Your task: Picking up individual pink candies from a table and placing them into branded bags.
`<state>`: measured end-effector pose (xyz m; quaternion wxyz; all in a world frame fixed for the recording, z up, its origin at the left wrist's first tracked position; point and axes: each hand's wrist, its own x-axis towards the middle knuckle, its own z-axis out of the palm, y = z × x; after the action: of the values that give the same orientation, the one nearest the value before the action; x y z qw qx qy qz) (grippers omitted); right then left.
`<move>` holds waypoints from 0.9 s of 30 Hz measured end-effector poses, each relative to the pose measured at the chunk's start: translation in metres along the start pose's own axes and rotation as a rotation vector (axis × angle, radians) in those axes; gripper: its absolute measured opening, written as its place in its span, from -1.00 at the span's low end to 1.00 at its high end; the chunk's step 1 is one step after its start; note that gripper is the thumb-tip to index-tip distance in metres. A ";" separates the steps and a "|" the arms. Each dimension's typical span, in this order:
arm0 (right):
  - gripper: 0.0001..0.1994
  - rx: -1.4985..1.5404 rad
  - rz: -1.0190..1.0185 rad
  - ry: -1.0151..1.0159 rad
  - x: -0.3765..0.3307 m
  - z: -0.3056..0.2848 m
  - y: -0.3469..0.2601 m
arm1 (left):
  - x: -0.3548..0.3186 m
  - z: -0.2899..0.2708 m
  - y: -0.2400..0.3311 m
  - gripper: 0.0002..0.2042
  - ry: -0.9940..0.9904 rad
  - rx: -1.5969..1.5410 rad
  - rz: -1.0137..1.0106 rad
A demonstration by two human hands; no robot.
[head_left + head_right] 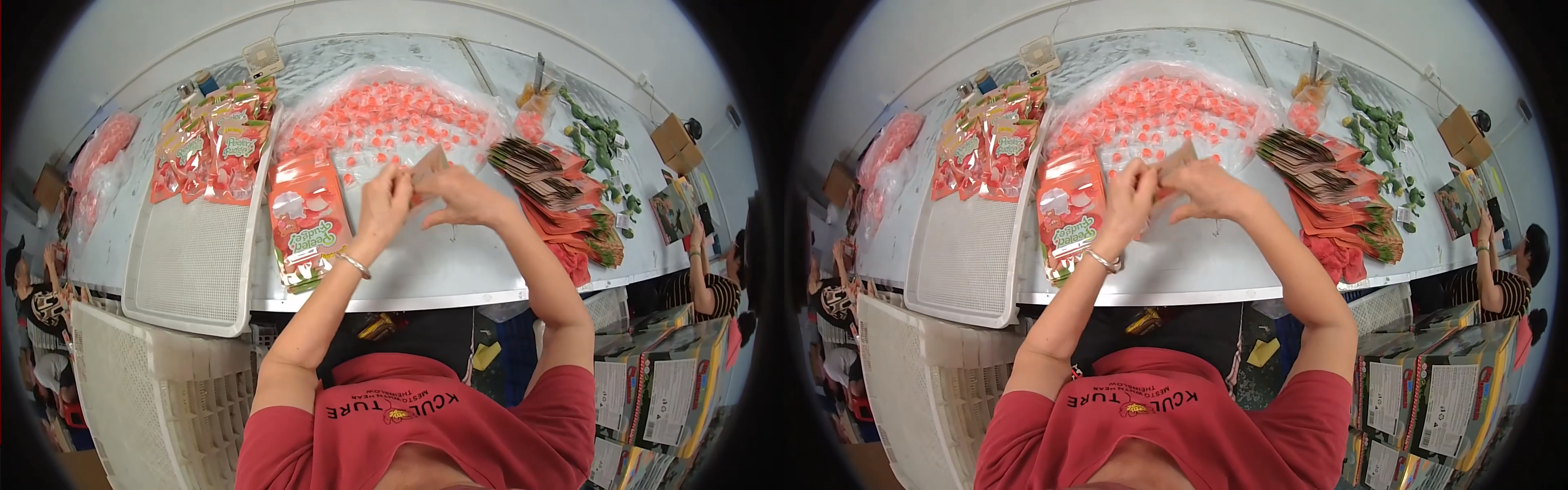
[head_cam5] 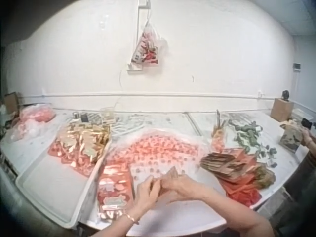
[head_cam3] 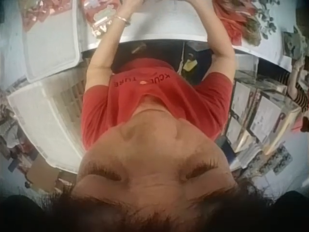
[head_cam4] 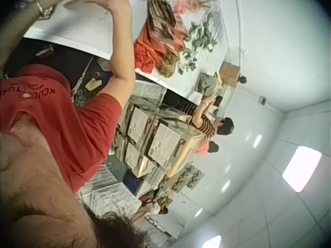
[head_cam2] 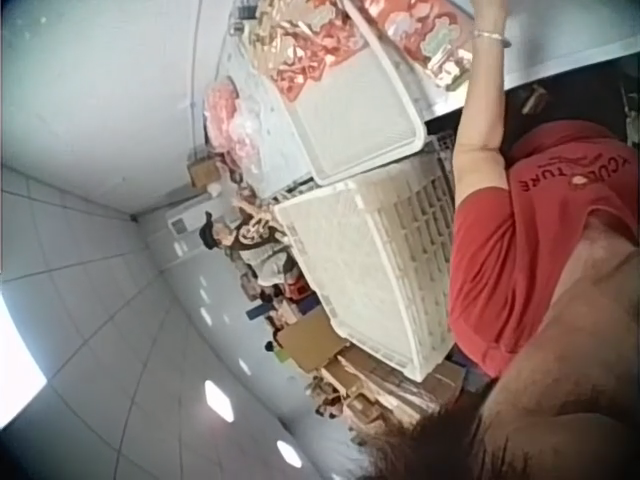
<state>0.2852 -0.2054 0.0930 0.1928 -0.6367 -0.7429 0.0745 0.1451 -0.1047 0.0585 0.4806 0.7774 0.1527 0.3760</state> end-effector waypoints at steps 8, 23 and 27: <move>-0.53 0.160 0.034 -0.218 0.043 -0.005 -0.023 | 0.011 -0.033 -0.014 -0.85 0.151 -0.066 -0.039; -0.33 -0.326 0.769 0.615 0.112 0.183 0.134 | -0.059 -0.174 0.025 -0.77 0.487 -0.471 -0.258; -0.51 -0.330 0.624 0.523 0.129 0.178 0.128 | -0.058 -0.166 0.028 -0.75 0.405 -0.435 -0.238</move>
<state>0.3202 -0.0326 -0.0904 0.2383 -0.8503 -0.4433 -0.1540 -0.0185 -0.0484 0.0994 0.6359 0.5427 0.2511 0.4879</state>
